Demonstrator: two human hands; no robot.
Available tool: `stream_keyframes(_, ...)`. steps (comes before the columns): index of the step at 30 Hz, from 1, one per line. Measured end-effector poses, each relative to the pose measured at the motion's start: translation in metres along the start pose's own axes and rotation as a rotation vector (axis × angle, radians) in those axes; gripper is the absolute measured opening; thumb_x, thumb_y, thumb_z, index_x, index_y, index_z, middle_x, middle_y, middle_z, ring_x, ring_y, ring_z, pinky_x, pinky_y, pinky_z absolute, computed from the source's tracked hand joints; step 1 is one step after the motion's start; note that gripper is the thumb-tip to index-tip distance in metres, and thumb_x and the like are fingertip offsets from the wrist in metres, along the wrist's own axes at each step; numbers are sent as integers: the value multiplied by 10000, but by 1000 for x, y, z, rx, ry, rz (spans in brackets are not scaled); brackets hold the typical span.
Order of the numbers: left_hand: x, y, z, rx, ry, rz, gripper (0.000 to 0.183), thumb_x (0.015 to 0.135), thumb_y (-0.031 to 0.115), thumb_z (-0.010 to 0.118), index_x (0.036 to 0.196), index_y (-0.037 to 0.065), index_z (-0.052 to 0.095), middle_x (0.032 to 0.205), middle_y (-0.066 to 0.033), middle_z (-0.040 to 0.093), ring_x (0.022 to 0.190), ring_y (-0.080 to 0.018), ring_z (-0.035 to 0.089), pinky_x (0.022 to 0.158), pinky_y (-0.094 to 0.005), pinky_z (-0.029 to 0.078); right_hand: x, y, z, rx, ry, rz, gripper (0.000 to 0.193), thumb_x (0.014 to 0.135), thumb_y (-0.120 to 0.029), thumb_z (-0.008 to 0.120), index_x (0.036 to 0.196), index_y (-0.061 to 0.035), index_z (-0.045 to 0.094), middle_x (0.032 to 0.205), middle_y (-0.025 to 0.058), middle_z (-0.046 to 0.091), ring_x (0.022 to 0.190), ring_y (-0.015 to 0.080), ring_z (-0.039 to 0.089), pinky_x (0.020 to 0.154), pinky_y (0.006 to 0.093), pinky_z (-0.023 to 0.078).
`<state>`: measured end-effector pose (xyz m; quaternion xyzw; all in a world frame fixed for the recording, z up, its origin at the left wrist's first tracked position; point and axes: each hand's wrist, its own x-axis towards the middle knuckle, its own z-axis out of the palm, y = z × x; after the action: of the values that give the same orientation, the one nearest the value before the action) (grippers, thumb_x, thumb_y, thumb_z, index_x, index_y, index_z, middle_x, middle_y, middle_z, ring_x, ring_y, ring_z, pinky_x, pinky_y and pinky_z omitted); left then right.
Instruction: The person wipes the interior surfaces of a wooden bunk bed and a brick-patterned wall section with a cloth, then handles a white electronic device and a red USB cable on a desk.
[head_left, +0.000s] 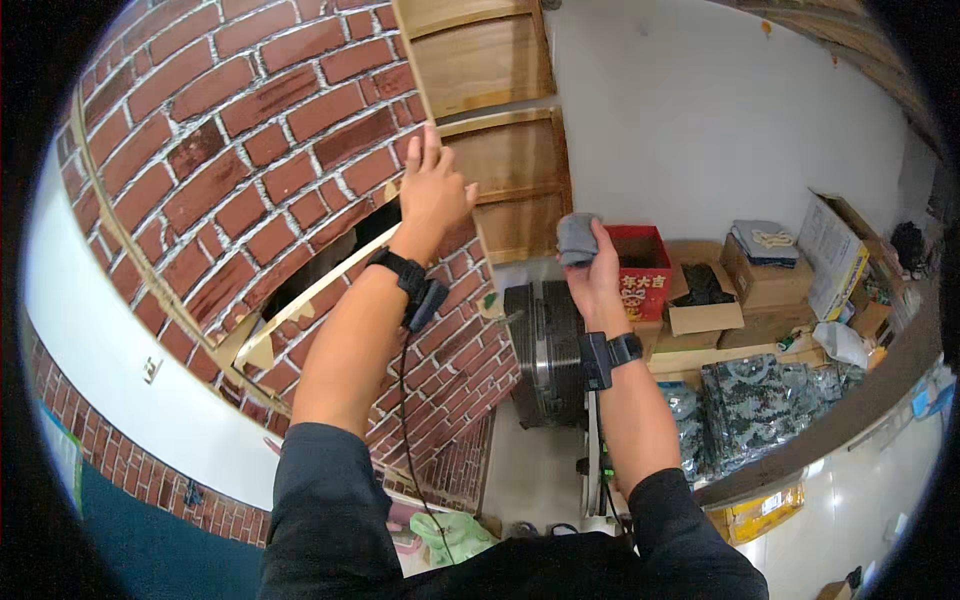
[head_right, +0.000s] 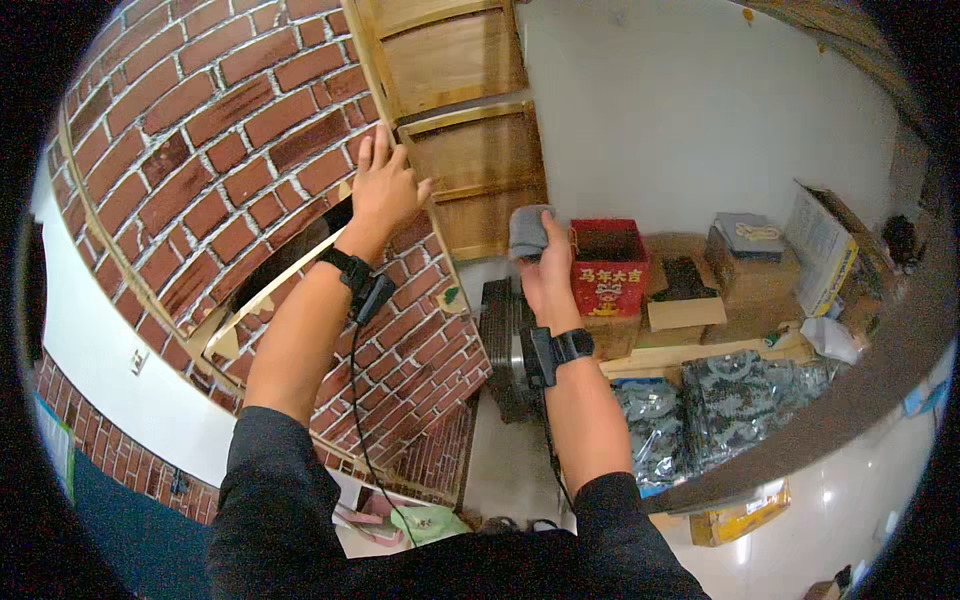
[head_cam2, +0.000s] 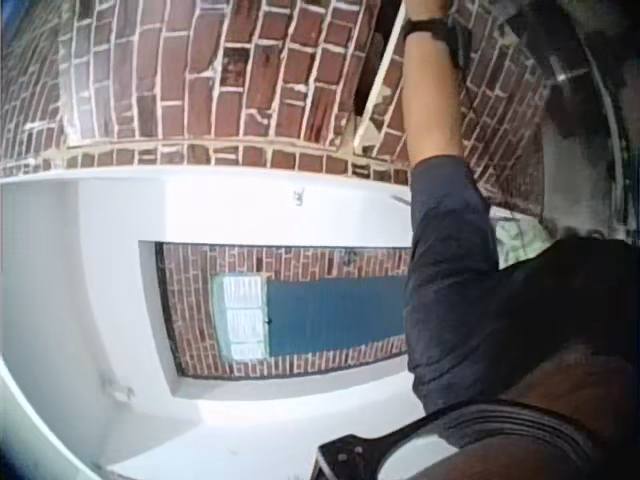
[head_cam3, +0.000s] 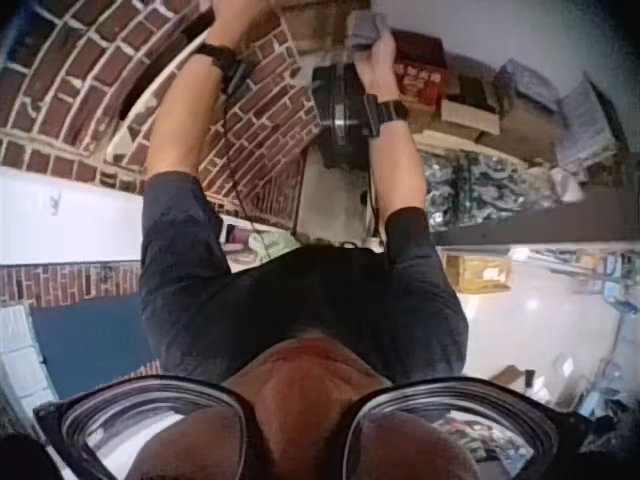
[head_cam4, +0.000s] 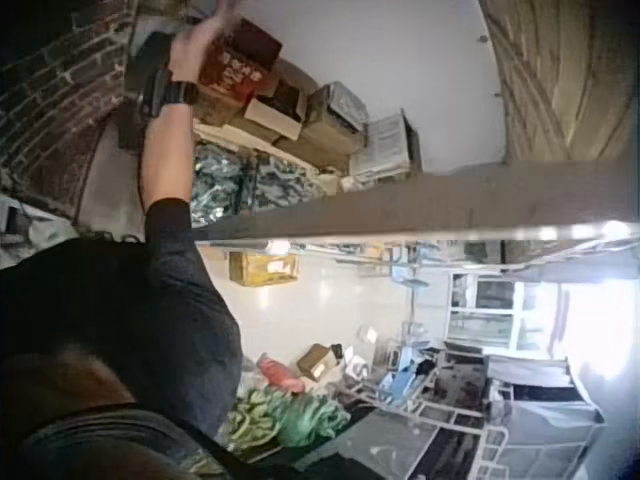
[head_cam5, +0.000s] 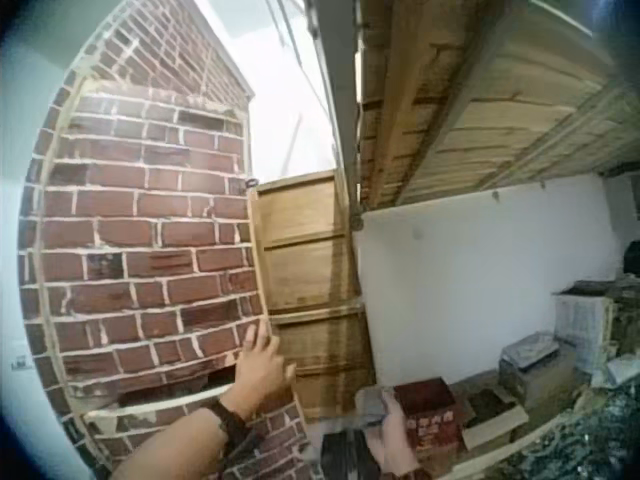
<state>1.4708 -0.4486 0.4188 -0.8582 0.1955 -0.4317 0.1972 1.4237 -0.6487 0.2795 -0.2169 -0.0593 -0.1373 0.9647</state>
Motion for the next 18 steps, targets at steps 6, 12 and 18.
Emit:
stream_keyframes(6, -2, -33, 43, 120, 41, 57, 378, 799, 434, 572, 778, 93, 733, 1165, -88, 533, 1324, -345, 240, 1092, -479, 137, 30, 3, 35, -94, 17, -11, 281, 888, -309, 558, 1046, -80, 520, 897, 59, 580, 767, 192, 540, 650, 328, 436)
stream_keyframes(12, -6, -52, 52, 142, -63, 30, 317, 809, 371, 564, 817, 103, 733, 1222, -110, 529, 1326, -355, 251, 1099, -485, 129, 70, 28, 55, -30, -74, -12, 231, 883, -278, 568, 1010, -88, 535, 897, 29, 578, 747, 164, 533, 637, 312, 428)
stream_keyframes(18, -3, -54, 67, 314, 26, 65, 267, 788, 270, 540, 922, 102, 699, 1211, -122, 533, 1274, -331, 331, 1077, -511, 158, 101, 53, 82, -43, -182, 52, 278, 880, -330, 550, 1019, -89, 549, 886, 46, 603, 758, 177, 552, 649, 345, 452)
